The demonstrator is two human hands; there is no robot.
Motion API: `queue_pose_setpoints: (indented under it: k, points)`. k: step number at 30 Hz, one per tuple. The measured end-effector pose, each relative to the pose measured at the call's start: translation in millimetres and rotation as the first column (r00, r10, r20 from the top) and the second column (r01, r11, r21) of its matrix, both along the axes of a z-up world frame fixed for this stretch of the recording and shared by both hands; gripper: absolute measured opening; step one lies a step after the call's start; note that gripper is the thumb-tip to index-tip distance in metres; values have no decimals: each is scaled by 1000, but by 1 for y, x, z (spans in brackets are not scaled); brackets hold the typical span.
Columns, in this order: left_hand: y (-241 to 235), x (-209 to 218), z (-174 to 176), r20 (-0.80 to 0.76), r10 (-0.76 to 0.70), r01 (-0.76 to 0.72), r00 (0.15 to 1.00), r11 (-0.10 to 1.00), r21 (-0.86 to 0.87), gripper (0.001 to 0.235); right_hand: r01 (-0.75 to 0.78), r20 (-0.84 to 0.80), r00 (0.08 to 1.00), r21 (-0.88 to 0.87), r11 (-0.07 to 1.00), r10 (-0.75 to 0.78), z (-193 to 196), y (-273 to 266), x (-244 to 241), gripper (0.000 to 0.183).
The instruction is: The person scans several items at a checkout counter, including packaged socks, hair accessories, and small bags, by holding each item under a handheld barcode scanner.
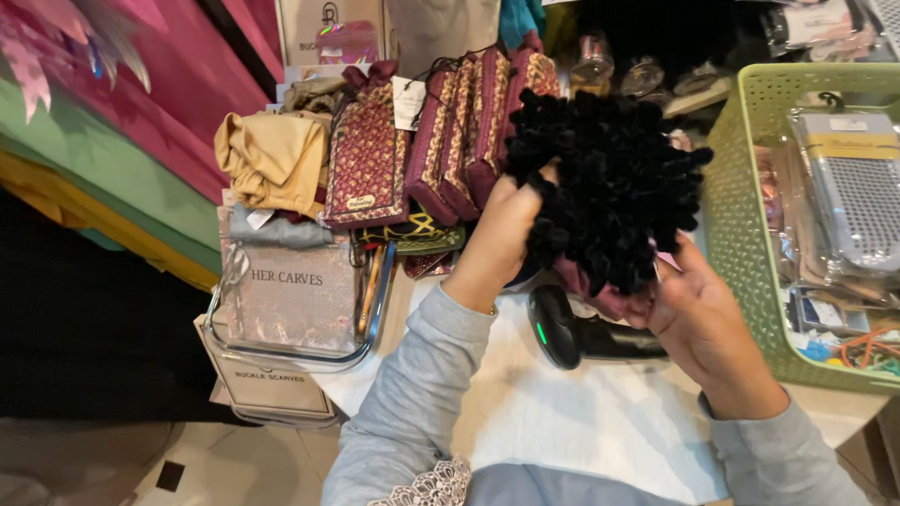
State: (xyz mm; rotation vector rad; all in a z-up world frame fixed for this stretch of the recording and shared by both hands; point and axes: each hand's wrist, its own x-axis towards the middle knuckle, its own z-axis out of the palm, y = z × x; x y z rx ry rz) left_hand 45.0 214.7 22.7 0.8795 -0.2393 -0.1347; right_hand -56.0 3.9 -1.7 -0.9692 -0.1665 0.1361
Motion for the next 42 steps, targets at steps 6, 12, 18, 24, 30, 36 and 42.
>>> queue_pose_setpoints:
  k: [6,12,18,24,30,36,42]
  points:
    - [11,-17,31,417,203,-396,886,799,453,42,-26,21,999,-401,916,38,22,16,-3,79]
    - [19,-26,53,445,202,-443,872,711,545,59,235,11,970,-313,920,-244,-23,22,19,18]
    - [26,-21,47,711,-50,-541,702,612,577,74,274,-71,956,-124,954,-284,-44,15,24,11]
    - [23,-21,37,642,-189,-497,743,486,719,42,271,26,962,-178,946,-271,-21,30,17,51]
    - [21,-30,47,681,-181,-567,710,427,705,44,309,70,951,-131,942,-302,-17,35,16,47]
    - [11,-2,11,666,68,-606,743,491,626,37,313,17,950,-56,948,-312,-14,41,12,45]
    - [17,-15,30,651,-128,-519,748,498,695,24,296,16,955,-28,955,-296,-12,44,18,52]
